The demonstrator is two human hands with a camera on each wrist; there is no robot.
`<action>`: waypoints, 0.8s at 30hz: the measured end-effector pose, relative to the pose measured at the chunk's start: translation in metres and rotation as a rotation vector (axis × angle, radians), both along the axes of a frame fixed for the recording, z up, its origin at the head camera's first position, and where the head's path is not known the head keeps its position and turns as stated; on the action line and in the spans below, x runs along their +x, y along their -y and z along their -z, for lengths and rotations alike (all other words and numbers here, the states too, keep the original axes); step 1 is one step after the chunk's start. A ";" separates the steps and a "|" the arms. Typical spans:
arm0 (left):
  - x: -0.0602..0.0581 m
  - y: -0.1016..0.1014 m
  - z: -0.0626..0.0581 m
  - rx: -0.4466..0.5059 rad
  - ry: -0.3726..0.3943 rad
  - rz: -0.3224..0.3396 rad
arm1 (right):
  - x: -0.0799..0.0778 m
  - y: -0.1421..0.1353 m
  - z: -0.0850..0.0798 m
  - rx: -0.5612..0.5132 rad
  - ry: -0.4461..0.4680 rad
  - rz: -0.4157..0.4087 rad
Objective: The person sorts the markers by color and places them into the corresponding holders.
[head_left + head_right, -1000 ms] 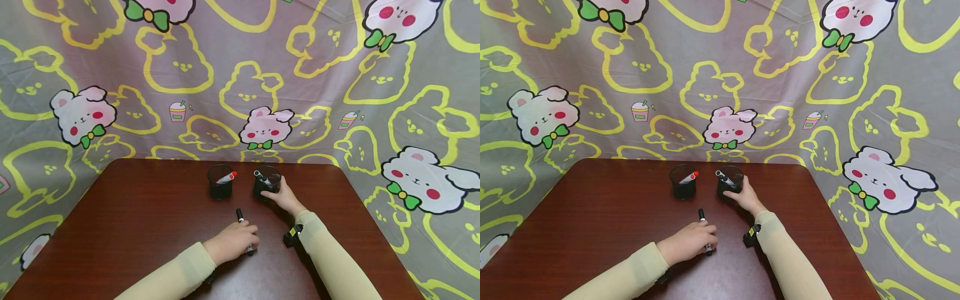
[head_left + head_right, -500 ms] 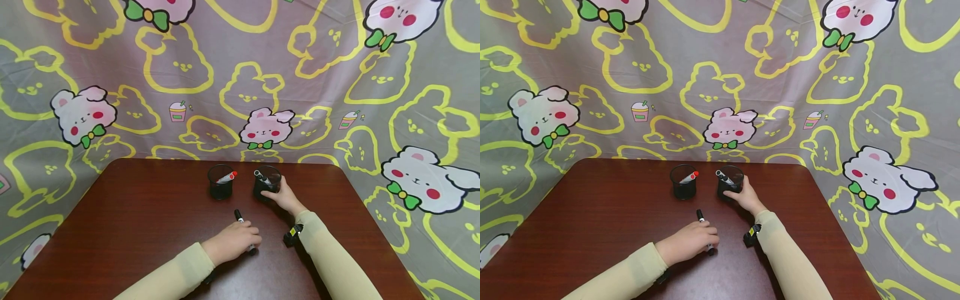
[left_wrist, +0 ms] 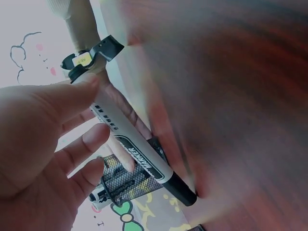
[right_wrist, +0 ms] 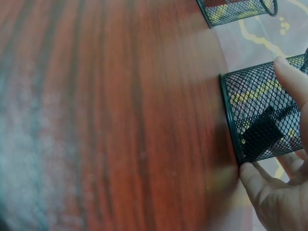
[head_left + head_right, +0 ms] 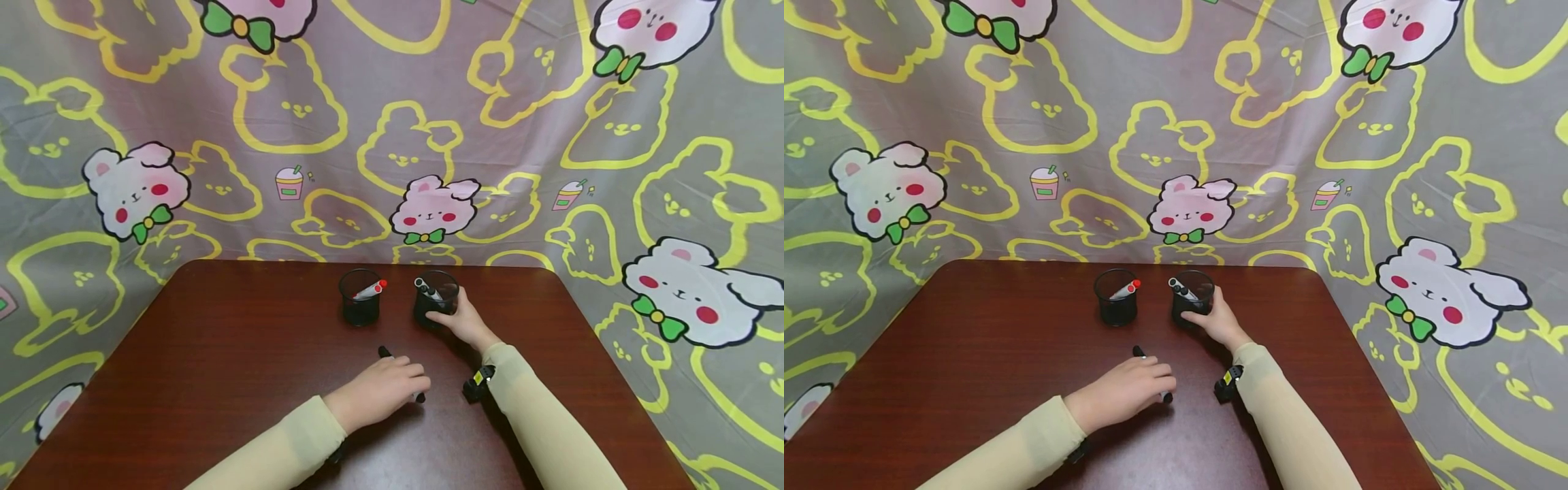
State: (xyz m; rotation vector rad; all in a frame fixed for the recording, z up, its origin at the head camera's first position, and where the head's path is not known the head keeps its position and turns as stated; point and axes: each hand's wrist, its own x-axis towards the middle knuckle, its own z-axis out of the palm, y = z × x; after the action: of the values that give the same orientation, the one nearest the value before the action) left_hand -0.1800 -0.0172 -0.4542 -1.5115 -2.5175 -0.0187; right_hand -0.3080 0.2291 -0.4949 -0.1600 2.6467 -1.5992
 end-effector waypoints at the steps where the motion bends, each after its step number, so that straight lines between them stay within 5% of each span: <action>1: 0.000 0.000 -0.001 0.006 0.001 -0.002 | 0.000 0.000 0.000 -0.002 0.003 0.001; 6: 0.000 0.002 -0.006 0.046 0.000 -0.020 | 0.004 0.003 -0.007 -0.008 0.025 -0.004; 12: -0.001 0.006 -0.009 0.113 -0.043 -0.049 | 0.022 0.012 -0.034 0.015 0.018 -0.020; 19: -0.004 0.010 -0.016 0.167 -0.101 -0.082 | 0.000 0.001 0.000 0.008 -0.001 -0.004; 24: -0.006 0.015 -0.020 0.231 -0.103 -0.111 | 0.001 0.000 -0.001 -0.002 -0.004 -0.010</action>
State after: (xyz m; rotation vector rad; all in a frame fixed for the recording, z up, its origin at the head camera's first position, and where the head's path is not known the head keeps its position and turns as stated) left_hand -0.1865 -0.0320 -0.4345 -1.2510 -2.4178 -0.2024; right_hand -0.3074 0.2287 -0.4941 -0.1755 2.6426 -1.6010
